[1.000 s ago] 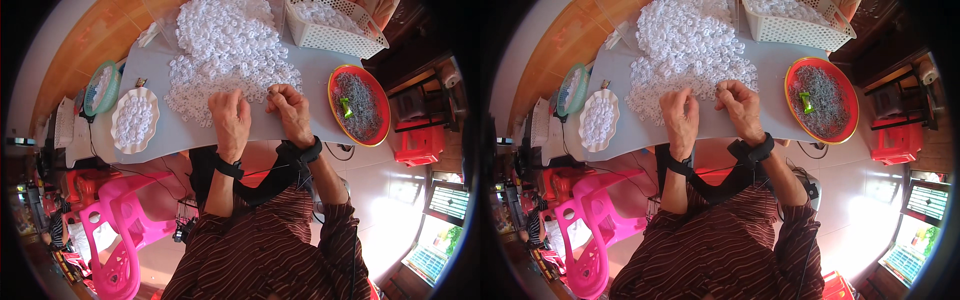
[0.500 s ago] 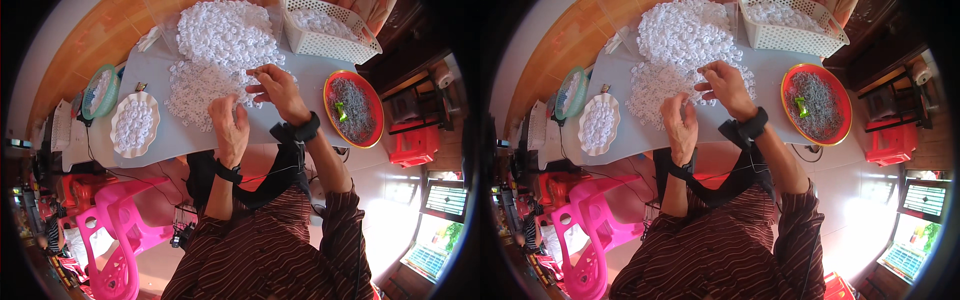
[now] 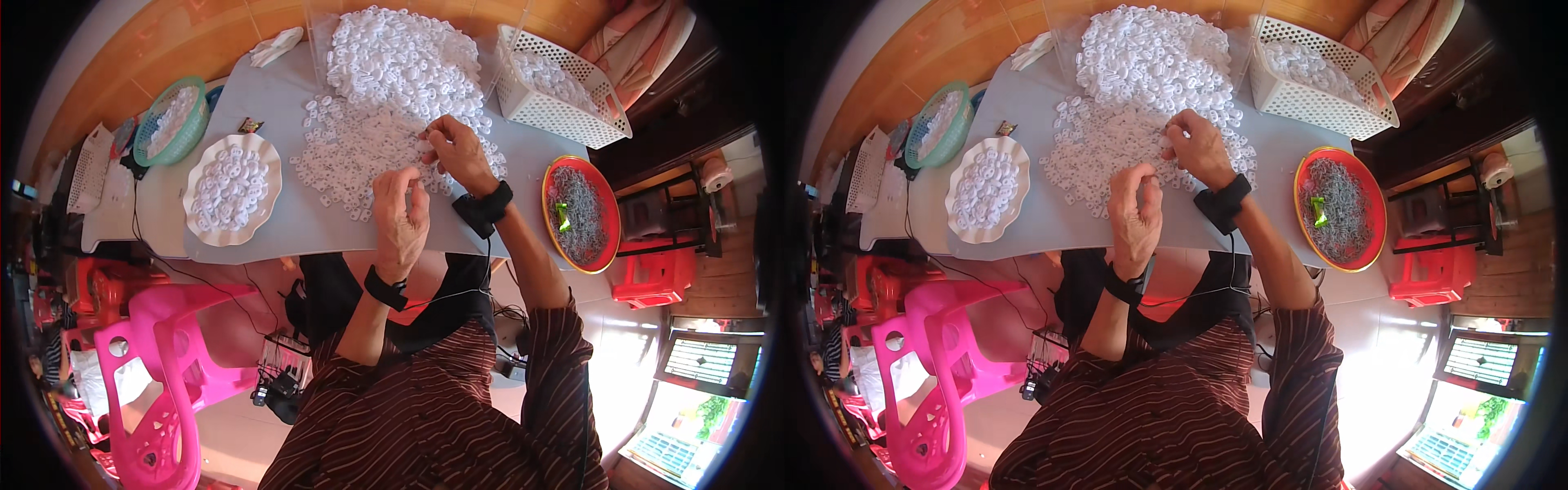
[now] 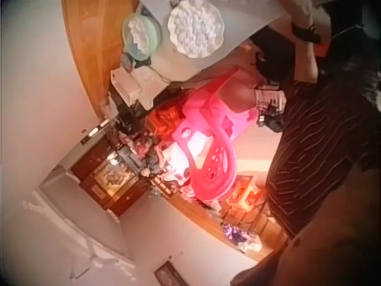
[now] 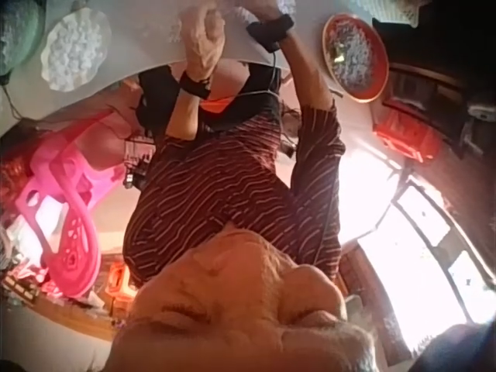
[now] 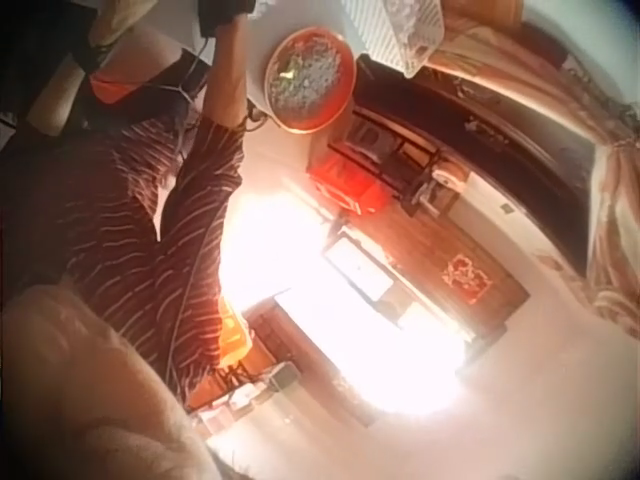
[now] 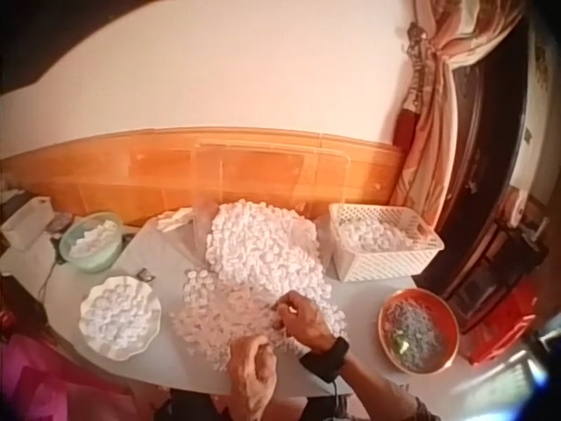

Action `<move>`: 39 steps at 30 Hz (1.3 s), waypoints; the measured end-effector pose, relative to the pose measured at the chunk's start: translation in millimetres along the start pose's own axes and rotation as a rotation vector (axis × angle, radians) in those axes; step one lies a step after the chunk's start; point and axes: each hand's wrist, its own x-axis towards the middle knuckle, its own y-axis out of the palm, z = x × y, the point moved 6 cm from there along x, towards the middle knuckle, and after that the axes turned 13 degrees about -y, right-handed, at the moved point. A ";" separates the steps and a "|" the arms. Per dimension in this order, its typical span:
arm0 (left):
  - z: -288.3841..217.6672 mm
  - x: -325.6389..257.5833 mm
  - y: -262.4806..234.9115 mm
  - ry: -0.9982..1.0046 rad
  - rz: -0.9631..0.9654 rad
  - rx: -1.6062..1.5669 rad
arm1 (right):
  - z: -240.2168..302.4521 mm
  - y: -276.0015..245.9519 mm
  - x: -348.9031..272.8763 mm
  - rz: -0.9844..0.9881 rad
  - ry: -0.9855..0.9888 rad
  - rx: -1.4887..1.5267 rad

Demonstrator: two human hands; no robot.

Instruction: Assembling small white plastic components by inserting metal pins.

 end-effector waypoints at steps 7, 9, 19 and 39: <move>15.2 5.3 -1.9 -0.300 0.013 -0.214 | 38.3 5.5 -36.4 -0.050 -0.219 0.168; 16.2 5.7 3.1 -0.400 0.083 -0.256 | 45.9 9.5 -48.7 -0.020 -0.226 0.148; 24.9 5.5 10.5 -0.610 0.150 -0.352 | 12.3 1.5 -70.5 -0.190 -0.177 0.667; 32.3 -0.5 9.5 -0.740 0.122 -0.595 | -19.2 -8.9 -75.0 -0.381 0.007 0.612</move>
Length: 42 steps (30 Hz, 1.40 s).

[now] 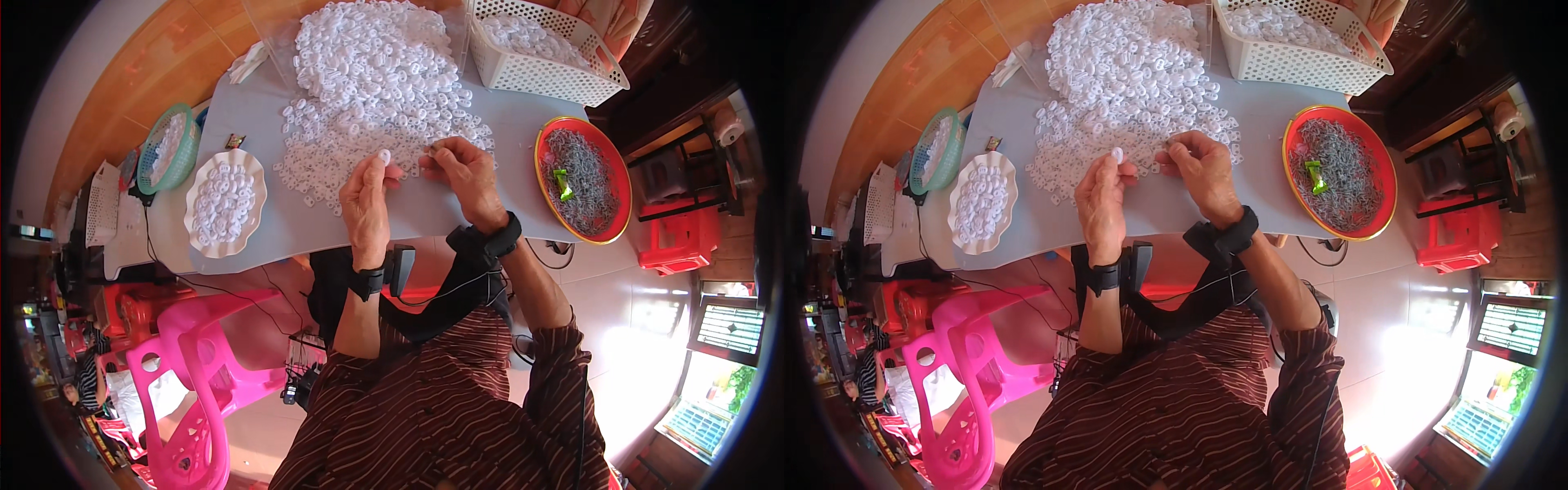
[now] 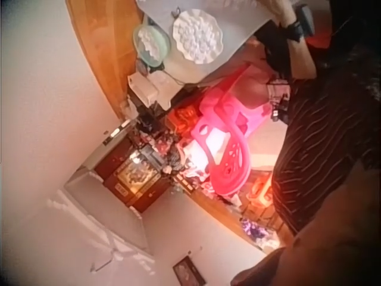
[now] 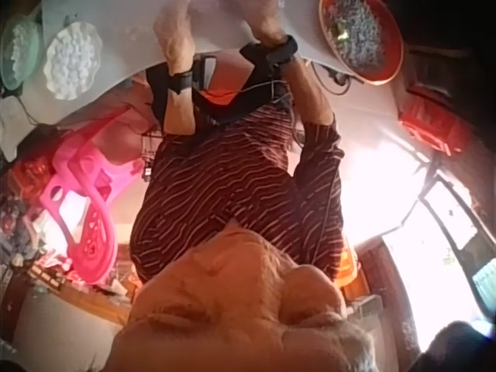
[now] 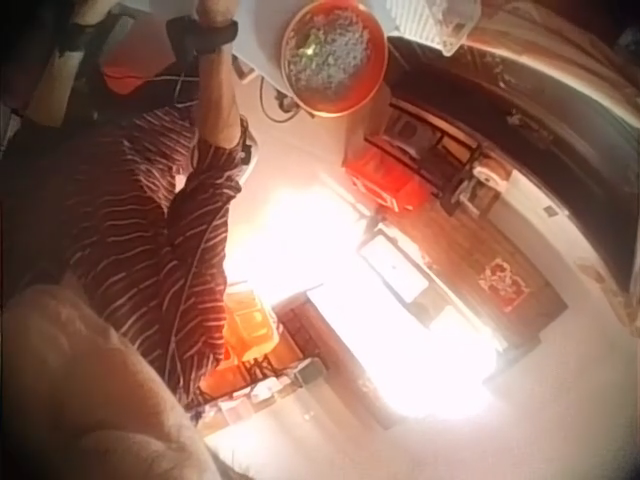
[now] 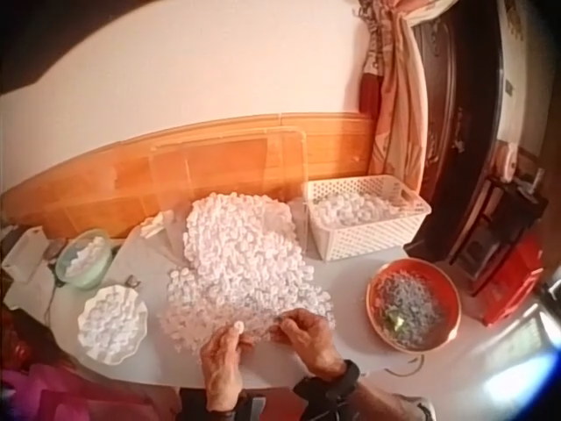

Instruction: Assembling small white plastic components by inserting metal pins.

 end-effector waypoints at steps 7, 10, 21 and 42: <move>-0.5 -3.9 3.8 -0.014 0.099 -0.054 | 11.4 4.5 -4.2 0.009 -0.089 0.039; -10.5 -10.5 7.8 0.123 0.049 0.277 | 14.9 17.9 -12.2 0.125 -0.075 0.227; -26.5 -32.2 19.7 0.674 -0.006 0.708 | 14.5 32.9 -14.6 0.201 -0.036 0.372; 1.7 -16.0 8.6 -0.097 0.217 -0.033 | 23.4 30.2 -16.7 0.224 -0.048 0.278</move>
